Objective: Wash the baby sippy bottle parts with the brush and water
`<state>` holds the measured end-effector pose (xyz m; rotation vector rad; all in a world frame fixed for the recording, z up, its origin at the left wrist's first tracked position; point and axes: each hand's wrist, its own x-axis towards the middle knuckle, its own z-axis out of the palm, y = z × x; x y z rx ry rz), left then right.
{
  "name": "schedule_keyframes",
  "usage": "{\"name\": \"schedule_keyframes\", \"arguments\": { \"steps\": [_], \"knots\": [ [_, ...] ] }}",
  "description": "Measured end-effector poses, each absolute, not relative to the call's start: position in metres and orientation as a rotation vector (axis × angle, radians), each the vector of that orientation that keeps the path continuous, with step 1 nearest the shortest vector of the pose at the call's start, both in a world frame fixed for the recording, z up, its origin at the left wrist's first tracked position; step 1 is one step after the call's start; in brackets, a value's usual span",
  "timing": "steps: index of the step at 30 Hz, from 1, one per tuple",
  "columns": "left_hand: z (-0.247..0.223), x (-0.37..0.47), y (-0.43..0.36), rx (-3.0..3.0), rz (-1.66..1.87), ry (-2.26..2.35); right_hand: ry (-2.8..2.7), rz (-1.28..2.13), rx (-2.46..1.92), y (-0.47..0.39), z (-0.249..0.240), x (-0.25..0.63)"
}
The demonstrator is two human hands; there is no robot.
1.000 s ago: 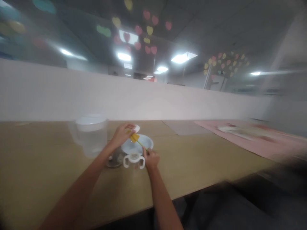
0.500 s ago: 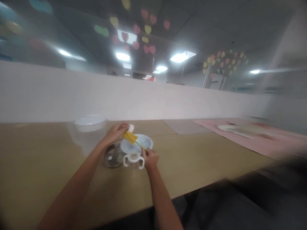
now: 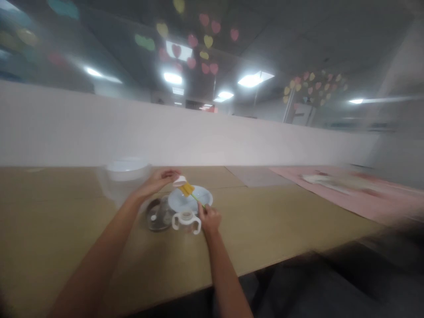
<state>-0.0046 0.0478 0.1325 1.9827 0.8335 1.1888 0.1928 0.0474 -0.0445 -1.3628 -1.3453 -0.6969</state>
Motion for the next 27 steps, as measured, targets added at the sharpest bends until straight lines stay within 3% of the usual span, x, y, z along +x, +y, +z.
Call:
{"name": "schedule_keyframes", "arguments": {
  "steps": [7, 11, 17, 27],
  "knots": [
    [0.134, -0.014, 0.058, 1.978, 1.408, 1.092, -1.277, -0.633, -1.355, 0.047, -0.042, 0.196],
    [0.126, -0.031, 0.064, 2.239, 1.094, 1.431, -1.226, -0.568, -1.363, 0.047, -0.043, 0.198],
    [0.097, -0.043, 0.082, 2.325, 0.096, 1.464, -1.205, -0.495, -1.395, 0.048, -0.043, 0.198],
    [0.084, -0.019, 0.084, 2.396, 0.112, 1.598, -1.206, -0.461, -1.41, 0.047, -0.042, 0.197]
  ]
}}
